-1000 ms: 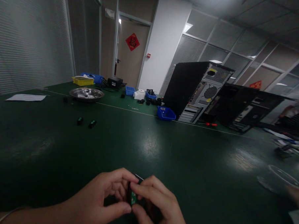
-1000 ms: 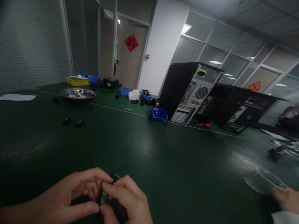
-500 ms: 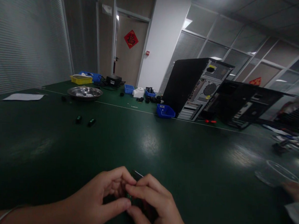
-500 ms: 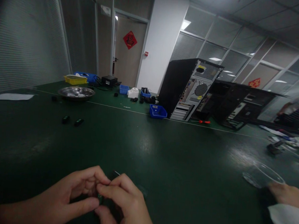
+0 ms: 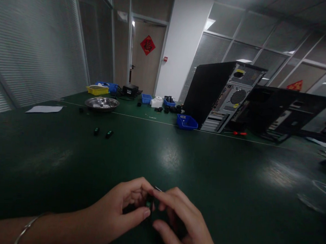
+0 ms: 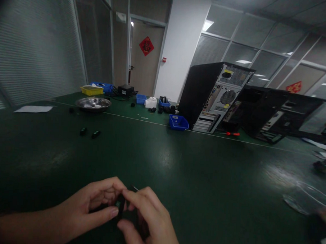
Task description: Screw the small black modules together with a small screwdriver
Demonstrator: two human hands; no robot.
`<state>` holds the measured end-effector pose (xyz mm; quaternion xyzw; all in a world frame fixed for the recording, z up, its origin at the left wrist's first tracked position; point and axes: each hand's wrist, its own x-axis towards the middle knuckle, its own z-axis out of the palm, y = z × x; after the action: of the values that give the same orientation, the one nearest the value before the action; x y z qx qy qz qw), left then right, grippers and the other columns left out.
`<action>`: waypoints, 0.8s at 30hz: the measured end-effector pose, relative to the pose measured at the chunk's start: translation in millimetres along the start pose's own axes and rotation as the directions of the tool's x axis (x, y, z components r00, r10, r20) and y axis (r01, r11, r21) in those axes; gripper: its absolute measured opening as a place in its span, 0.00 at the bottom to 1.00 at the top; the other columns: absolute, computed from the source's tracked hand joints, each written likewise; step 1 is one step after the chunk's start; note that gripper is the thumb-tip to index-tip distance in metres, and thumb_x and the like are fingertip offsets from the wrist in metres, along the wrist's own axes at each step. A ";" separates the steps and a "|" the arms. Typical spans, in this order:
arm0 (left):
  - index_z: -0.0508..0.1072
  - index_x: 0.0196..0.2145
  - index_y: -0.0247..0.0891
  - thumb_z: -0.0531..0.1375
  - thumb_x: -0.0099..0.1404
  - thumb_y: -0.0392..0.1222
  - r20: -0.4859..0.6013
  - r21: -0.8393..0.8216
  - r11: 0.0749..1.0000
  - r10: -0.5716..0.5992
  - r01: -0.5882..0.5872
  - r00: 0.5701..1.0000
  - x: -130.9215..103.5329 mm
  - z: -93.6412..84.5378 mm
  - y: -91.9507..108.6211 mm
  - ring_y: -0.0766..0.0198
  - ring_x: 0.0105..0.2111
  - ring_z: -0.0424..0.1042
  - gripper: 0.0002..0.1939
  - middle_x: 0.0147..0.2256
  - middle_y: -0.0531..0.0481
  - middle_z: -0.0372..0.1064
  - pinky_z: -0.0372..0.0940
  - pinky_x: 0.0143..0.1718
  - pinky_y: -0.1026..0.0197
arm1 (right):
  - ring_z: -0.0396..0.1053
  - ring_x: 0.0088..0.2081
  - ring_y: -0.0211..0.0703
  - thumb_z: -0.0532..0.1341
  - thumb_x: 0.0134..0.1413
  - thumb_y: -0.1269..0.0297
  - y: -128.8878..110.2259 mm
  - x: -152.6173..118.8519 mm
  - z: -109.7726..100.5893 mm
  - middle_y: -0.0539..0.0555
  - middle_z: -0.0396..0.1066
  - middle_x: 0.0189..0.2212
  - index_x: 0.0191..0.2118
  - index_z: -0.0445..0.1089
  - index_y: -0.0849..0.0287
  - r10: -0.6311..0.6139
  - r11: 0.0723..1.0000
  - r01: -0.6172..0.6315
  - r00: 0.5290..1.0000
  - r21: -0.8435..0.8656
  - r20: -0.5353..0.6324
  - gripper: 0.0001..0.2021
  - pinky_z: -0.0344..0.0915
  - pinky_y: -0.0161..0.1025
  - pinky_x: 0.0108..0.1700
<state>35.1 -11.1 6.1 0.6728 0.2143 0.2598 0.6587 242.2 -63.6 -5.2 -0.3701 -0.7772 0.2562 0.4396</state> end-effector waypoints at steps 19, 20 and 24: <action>0.71 0.44 0.35 0.61 0.59 0.32 -0.185 0.019 1.000 0.011 -0.007 0.983 4.7 -10.9 -0.7 0.58 0.41 0.75 0.14 0.39 0.46 0.75 0.66 0.46 0.55 | 0.71 0.30 0.41 0.62 0.58 0.77 11.1 -3.5 -7.3 0.54 0.71 0.37 0.57 0.66 0.44 -0.029 1.000 0.029 0.999 -0.003 0.036 0.26 0.67 0.35 0.29; 0.71 0.44 0.35 0.61 0.59 0.32 -0.194 0.024 1.000 0.009 -0.005 0.981 4.9 -11.8 -0.8 0.58 0.41 0.75 0.14 0.38 0.46 0.75 0.66 0.45 0.55 | 0.71 0.30 0.42 0.62 0.58 0.76 11.5 -3.9 -7.7 0.54 0.71 0.38 0.57 0.66 0.44 -0.023 1.000 0.023 0.999 0.004 0.045 0.25 0.67 0.35 0.29; 0.71 0.43 0.36 0.61 0.58 0.31 -0.223 0.050 0.999 0.012 -0.001 0.975 4.1 -13.0 -2.3 0.58 0.40 0.75 0.13 0.38 0.47 0.74 0.67 0.45 0.55 | 0.72 0.33 0.43 0.62 0.59 0.77 12.3 -4.5 -8.2 0.54 0.71 0.38 0.57 0.66 0.45 -0.018 1.000 0.018 0.999 0.000 0.048 0.24 0.67 0.35 0.30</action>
<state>30.1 1.7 4.0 0.6562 0.2910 0.3304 0.6128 255.2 -59.2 -12.3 -0.3569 -0.7910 0.2609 0.4229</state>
